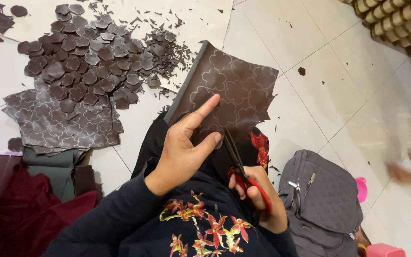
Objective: The person sits on the floor and uses red-handled scissors to cut flower-shaped pieces from a brown patterned sheet. The cut shapes are placed in a growing pile on the floor, and the person continues cutting multiple shapes from the same sheet.
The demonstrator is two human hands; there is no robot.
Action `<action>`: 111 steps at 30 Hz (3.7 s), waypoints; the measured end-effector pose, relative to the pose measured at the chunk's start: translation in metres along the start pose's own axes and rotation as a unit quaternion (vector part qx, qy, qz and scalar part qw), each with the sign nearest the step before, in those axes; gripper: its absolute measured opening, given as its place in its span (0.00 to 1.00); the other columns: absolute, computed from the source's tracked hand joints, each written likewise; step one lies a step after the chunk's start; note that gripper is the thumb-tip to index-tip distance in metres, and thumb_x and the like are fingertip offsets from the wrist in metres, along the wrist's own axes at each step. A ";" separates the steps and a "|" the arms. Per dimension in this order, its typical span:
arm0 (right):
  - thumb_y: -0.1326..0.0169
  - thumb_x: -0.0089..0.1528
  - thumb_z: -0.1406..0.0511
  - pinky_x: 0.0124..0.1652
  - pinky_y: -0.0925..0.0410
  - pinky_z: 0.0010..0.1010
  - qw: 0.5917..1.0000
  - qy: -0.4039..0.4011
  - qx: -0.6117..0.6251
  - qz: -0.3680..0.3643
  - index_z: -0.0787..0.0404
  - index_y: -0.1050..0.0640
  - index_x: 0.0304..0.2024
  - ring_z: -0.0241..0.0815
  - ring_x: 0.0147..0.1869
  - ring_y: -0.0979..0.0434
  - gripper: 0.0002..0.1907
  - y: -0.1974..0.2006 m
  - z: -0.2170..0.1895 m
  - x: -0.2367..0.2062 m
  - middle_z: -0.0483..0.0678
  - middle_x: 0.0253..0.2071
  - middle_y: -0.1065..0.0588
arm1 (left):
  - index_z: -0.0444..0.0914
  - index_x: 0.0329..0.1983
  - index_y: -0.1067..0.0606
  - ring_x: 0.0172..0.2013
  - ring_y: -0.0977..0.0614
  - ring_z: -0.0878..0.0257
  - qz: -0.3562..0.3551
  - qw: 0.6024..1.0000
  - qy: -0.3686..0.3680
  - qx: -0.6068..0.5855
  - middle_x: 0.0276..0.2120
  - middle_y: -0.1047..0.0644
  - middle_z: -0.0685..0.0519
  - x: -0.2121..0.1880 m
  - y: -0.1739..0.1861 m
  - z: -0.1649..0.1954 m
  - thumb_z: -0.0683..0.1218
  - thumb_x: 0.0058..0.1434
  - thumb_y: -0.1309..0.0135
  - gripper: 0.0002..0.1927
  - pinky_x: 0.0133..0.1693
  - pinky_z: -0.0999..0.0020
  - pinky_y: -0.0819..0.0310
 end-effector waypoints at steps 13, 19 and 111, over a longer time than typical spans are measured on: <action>0.62 0.41 0.17 0.21 0.39 0.21 0.999 0.011 -0.034 -0.002 0.62 0.24 0.26 0.30 0.19 0.30 0.56 0.006 0.031 0.004 0.39 0.16 0.32 | 0.37 0.72 0.32 0.41 0.25 0.73 -0.013 0.999 0.021 0.029 0.39 0.23 0.55 0.000 0.000 0.005 0.35 0.58 0.42 0.35 0.48 0.77 0.29; 0.62 0.39 0.16 0.20 0.40 0.20 1.000 0.008 -0.028 -0.009 0.61 0.26 0.23 0.29 0.17 0.31 0.56 0.010 0.045 0.005 0.39 0.15 0.32 | 0.38 0.72 0.32 0.41 0.27 0.74 -0.022 1.000 0.018 0.011 0.40 0.25 0.57 0.001 0.001 0.008 0.36 0.58 0.42 0.35 0.46 0.78 0.30; 0.58 0.40 0.18 0.28 0.38 0.22 0.991 -0.012 0.137 -0.004 0.66 0.25 0.28 0.32 0.26 0.30 0.58 -0.054 0.061 0.006 0.43 0.23 0.30 | 0.35 0.73 0.34 0.52 0.23 0.71 -0.057 0.997 0.011 -0.055 0.51 0.22 0.53 -0.029 0.022 -0.019 0.34 0.60 0.44 0.35 0.57 0.75 0.30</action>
Point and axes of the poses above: each hand's wrist, its own x-axis towards the middle knuckle, its own y-axis out of the back of the hand, z = x × y, the point moved 1 cm from there along x, towards the middle knuckle
